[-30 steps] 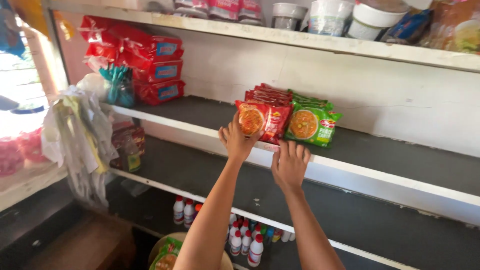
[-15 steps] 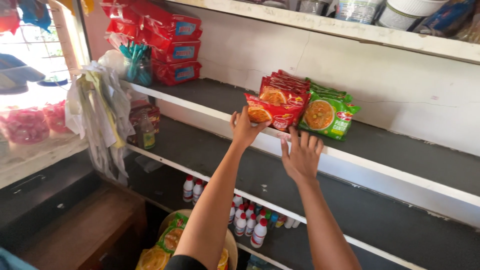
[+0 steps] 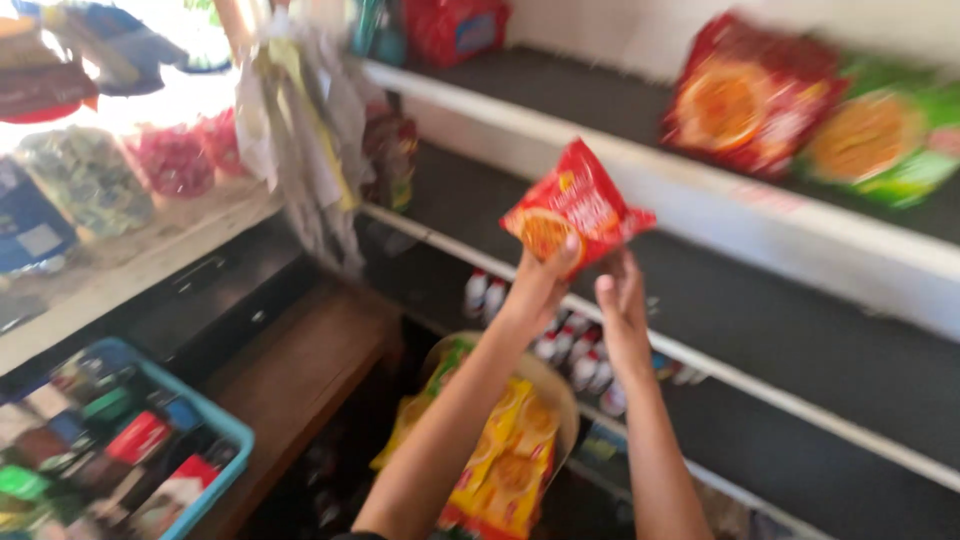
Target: Organizing and stacking instant noodle packets between a shelf and a stack on a stool.
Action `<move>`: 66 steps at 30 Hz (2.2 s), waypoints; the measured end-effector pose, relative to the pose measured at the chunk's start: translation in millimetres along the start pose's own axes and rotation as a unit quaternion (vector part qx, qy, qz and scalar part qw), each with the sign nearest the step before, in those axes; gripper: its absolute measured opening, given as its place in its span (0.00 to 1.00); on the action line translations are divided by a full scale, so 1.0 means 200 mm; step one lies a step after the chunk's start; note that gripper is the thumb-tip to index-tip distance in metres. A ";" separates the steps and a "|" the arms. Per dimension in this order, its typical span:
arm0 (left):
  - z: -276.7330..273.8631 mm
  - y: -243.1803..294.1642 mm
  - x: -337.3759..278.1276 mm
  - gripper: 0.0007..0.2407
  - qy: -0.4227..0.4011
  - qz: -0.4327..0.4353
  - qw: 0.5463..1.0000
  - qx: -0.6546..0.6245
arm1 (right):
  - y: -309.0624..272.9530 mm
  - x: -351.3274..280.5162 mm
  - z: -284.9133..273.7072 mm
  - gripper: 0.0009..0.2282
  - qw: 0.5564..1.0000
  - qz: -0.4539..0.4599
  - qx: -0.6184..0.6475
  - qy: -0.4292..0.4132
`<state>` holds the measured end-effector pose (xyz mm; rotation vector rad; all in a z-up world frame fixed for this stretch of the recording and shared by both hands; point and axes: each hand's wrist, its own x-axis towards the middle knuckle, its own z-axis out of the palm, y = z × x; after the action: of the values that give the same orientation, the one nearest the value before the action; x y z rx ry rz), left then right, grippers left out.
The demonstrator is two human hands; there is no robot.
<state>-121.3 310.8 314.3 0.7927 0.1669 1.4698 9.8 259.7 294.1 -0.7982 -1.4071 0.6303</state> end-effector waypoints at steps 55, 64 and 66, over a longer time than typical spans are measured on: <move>-1.75 -0.46 -0.80 0.36 -0.190 -0.154 0.503 0.829 | 1.50 -1.08 0.72 0.27 0.828 0.205 -0.513 -0.094; -1.09 -0.40 -0.79 0.26 -0.125 0.023 0.627 0.769 | 0.84 -0.90 0.45 0.19 0.905 0.119 -0.401 -0.077; -0.90 -0.42 -0.73 0.23 -0.112 0.067 0.628 0.767 | 0.67 -0.79 0.32 0.20 0.911 0.011 -0.410 -0.032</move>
<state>-173.3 251.2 81.6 2.3775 1.3124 1.0492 -57.4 222.1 91.9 -1.4593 -1.7376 0.0432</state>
